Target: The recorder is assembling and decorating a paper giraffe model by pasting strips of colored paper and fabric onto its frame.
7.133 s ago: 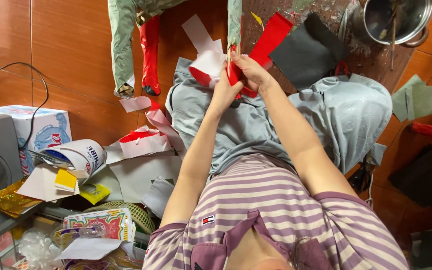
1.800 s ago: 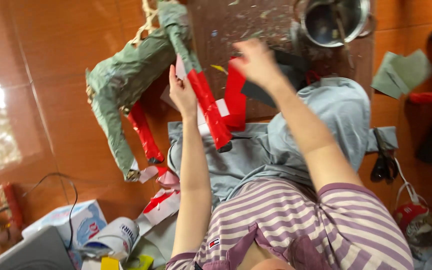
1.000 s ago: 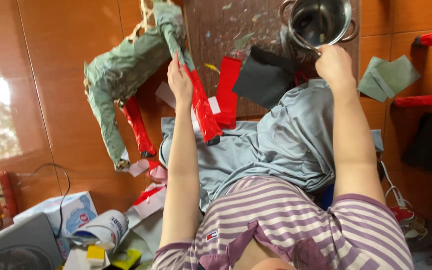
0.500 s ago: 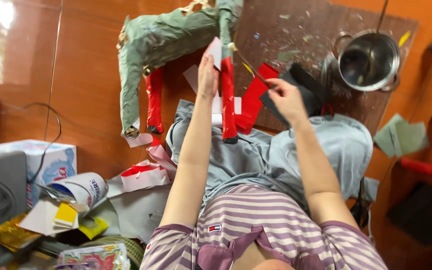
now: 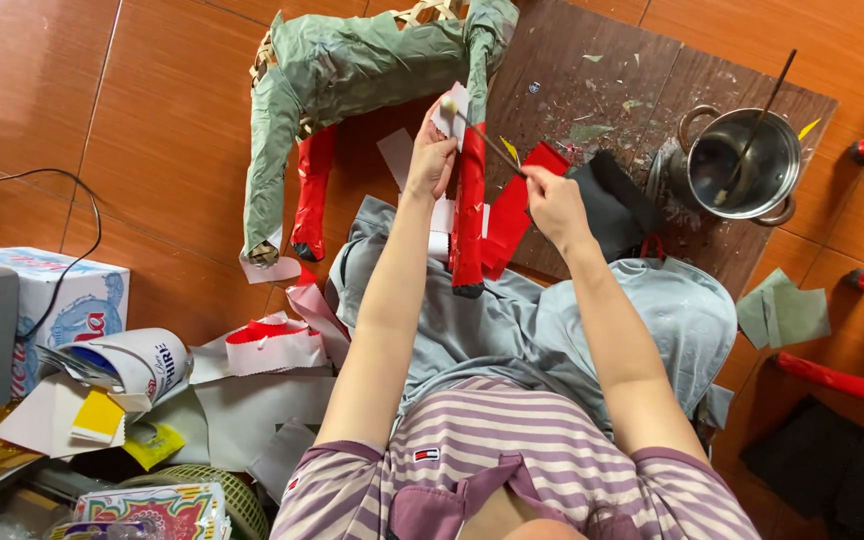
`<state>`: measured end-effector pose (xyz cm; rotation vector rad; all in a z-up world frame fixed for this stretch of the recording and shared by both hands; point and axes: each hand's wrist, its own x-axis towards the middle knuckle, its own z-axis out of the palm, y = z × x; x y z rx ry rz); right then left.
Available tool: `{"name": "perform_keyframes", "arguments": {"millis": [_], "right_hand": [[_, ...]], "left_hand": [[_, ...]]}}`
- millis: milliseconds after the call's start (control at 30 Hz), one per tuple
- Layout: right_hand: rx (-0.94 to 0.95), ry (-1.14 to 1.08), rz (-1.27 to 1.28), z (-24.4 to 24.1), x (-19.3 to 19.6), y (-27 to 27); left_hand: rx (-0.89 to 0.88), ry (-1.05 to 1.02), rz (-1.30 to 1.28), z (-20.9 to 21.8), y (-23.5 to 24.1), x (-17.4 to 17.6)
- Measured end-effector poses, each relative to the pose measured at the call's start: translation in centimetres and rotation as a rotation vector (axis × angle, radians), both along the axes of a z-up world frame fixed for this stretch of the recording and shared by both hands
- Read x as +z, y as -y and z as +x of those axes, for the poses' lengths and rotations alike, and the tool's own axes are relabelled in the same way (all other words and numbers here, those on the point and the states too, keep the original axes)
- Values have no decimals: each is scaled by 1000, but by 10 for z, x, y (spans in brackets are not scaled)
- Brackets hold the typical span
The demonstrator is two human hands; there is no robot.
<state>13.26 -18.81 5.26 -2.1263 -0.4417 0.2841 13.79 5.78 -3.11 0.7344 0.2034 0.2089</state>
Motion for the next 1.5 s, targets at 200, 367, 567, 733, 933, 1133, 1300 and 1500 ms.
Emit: {"name": "perform_keyframes", "arguments": {"millis": [200, 367, 567, 733, 933, 1133, 1300, 1500], "right_hand": [[-115, 4, 177, 17, -22, 7], [-522, -444, 888, 21, -34, 95], [-879, -681, 1452, 37, -124, 232], [-500, -747, 1679, 43, -131, 194], [-184, -410, 458, 40, -78, -39], [-438, -395, 435, 68, -73, -107], [-429, -329, 572, 68, -100, -105], [-463, -733, 866, 73, -127, -100]], "left_hand": [[7, -19, 11, 4, 1, -3], [-53, 3, 64, -1, 8, 22], [-130, -56, 255, -7, 16, 61], [-99, -3, 511, -3, 16, 48], [-144, 32, 451, -3, 17, 43], [-114, -10, 407, -5, 13, 37], [-11, -234, 774, -24, 40, 5], [-135, -410, 618, -47, 55, 22]]}}
